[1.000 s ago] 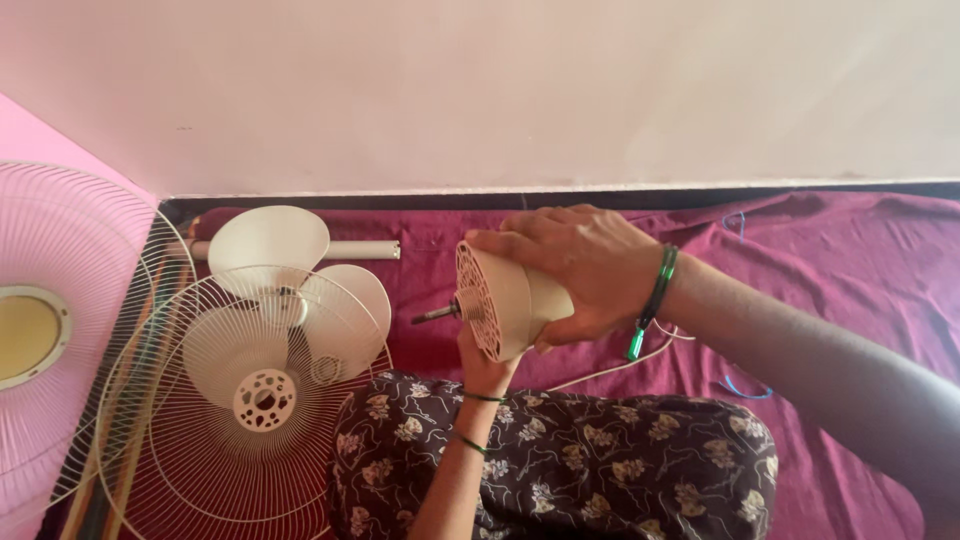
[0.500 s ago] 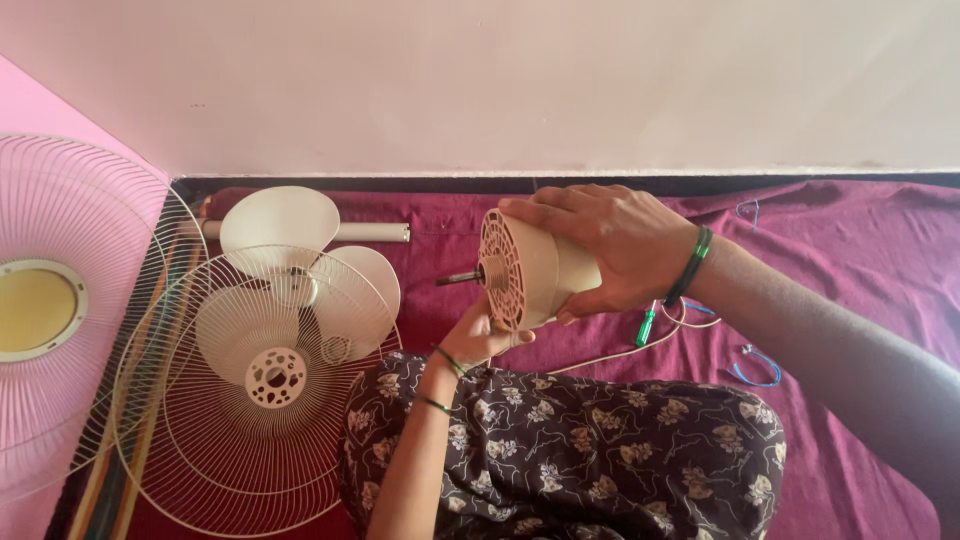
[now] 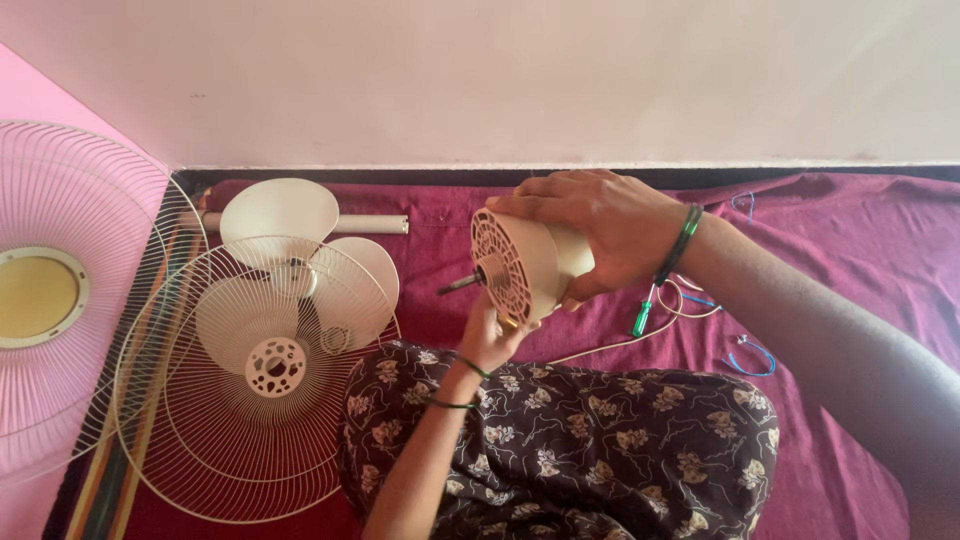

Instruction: The person assembles an electric fan by attaching the motor housing to the fan head, securing the front grille with a screwdriver, and mounting the fan blades onto the motor shaft. The person uses a screwdriver to tighten screws and aligns components by hand.

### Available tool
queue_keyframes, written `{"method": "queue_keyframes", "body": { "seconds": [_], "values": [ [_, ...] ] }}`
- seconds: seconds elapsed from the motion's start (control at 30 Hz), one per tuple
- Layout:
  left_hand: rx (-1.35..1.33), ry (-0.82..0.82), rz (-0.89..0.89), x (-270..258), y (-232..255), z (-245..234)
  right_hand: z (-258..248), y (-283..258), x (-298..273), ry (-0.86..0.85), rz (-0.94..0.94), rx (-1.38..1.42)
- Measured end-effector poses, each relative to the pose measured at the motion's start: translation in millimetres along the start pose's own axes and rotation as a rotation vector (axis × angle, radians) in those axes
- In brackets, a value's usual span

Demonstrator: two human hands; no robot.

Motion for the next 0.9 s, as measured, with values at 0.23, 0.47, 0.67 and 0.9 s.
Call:
{"method": "queue_keyframes", "body": {
  "seconds": [0.23,0.47,0.67,0.9],
  "values": [
    [0.061,0.417,0.068,-13,18,18,5,-5,1,-0.025,-0.068,0.019],
    [0.255,0.55,0.082,-11,14,32,9,6,2,-0.14,0.08,-0.046],
    [0.163,0.476,0.11,-3,24,22,9,12,8,-0.082,0.015,0.024],
    [0.209,0.448,0.035,-23,56,-16,14,10,12,-0.09,0.075,-0.032]
  ]
}}
Point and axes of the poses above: each hand's wrist, its own x-axis towards the middle knuckle, its own z-axis out of the palm, y = z × x, the point moved 4 cm from there along x, towards the middle knuckle, and after that the axes turned 11 degrees about y, right-handed, at the moved point
